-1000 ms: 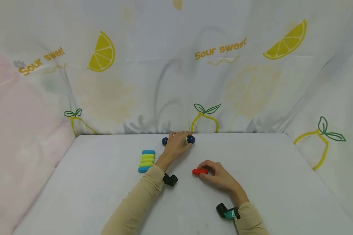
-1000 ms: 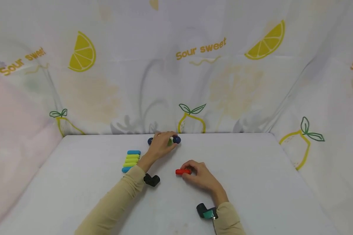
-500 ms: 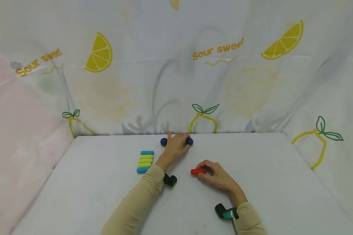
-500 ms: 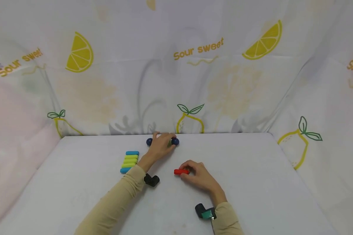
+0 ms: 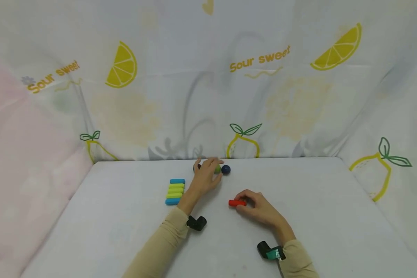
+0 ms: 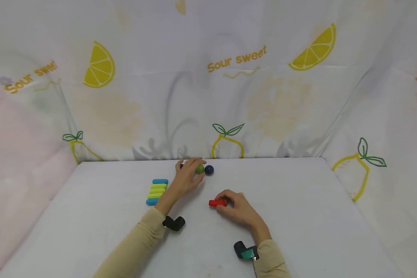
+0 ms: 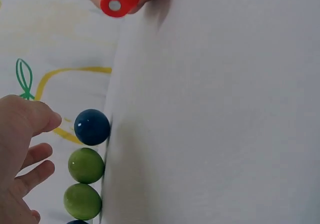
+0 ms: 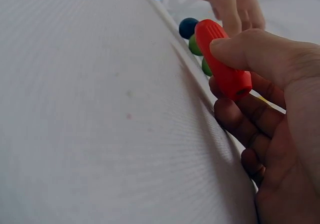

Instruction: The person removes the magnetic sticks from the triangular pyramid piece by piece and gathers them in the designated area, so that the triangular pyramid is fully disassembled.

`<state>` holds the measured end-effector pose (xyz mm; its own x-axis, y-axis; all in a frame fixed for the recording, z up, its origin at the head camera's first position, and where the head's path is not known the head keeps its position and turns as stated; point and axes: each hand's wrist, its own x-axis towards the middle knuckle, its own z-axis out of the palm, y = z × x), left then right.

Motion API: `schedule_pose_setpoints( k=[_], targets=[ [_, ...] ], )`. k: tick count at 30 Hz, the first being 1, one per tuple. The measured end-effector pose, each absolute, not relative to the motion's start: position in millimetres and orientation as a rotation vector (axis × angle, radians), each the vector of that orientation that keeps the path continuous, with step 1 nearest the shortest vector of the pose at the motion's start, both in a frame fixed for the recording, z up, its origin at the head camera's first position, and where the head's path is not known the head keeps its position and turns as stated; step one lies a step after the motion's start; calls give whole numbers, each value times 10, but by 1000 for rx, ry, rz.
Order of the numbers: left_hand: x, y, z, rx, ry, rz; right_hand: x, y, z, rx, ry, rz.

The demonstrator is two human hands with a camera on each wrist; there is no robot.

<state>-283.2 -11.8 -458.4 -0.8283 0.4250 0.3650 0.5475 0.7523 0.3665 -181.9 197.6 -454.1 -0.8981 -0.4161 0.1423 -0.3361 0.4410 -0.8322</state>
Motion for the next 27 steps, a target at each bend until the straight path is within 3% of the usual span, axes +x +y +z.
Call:
schedule_pose_setpoints(
  k=[8,15,20,27],
  targets=[
    [-2416,-222,-4759,-910,-2603,-1113,-1950,2022,-4877,-784,2643,-1470],
    [-2215,-209,-4920,-1129,-2592,-1419,-1967,2081,-4885,-742,2647,-1441],
    [-2163,-207,-4966,-1173,-2574,-1446,-1963,2072,-4882,-710,2656,-1391],
    [-2117,-186,-4974,-1213,-2530,-1306,-1971,2052,-4926,-894,2626,-1459]
  ],
)
